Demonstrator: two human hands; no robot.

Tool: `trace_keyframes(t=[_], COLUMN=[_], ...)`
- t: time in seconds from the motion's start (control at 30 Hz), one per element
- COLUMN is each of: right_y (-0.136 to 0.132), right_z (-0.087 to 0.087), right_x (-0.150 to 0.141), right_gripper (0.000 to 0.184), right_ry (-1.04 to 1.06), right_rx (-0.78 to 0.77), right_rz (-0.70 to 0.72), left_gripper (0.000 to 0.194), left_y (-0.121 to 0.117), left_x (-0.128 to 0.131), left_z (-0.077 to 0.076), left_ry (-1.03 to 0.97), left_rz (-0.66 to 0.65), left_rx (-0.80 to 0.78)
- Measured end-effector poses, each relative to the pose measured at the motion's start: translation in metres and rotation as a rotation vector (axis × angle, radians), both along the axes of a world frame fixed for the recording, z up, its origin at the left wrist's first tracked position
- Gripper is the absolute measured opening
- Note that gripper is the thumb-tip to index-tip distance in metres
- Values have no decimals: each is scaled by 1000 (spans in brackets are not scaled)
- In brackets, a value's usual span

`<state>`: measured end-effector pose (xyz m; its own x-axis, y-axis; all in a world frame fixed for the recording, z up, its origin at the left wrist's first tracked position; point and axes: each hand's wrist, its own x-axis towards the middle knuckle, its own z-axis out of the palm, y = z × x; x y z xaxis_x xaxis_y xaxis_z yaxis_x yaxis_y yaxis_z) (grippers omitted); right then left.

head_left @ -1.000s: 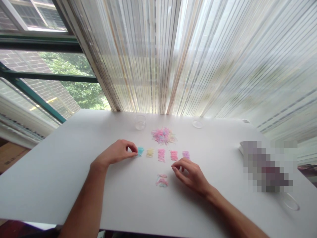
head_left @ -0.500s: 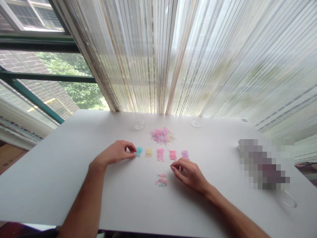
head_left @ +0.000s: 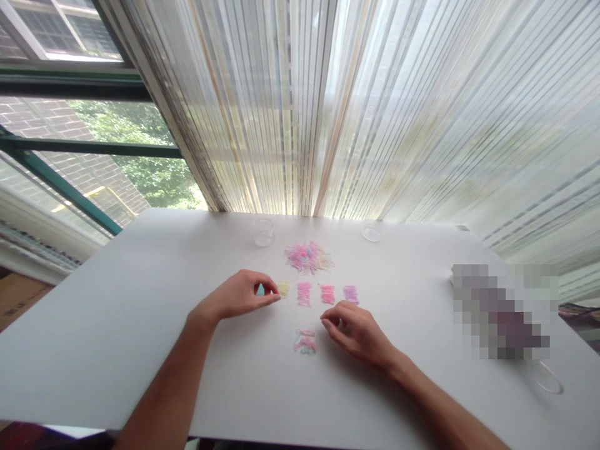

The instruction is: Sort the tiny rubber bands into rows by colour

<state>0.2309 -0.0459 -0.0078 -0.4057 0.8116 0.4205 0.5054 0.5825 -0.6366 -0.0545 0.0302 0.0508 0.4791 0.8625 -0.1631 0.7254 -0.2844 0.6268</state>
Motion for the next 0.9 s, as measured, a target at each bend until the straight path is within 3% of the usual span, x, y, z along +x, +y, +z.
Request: trace_keyframes(t=[0.1, 0.23, 0.5, 0.9], right_y=[-2, -3, -4, -4], right_z=[1, 1, -4, -3], right_x=[-1, -2, -6, -8], right_gripper=[11, 13, 20, 14], right_ry=[-27, -51, -111, -127], right_rx=[-42, -37, -4, -24], right_rz=[36, 78, 101, 107], left_gripper=[21, 15, 14, 11], left_y=[-11, -21, -23, -25], left_x=[23, 40, 45, 48], left_z=[-4, -11, -16, -17], left_ry=[8, 34, 33, 42], left_rz=[-177, -294, -329, -347], left_rx=[-28, -21, -49, -42])
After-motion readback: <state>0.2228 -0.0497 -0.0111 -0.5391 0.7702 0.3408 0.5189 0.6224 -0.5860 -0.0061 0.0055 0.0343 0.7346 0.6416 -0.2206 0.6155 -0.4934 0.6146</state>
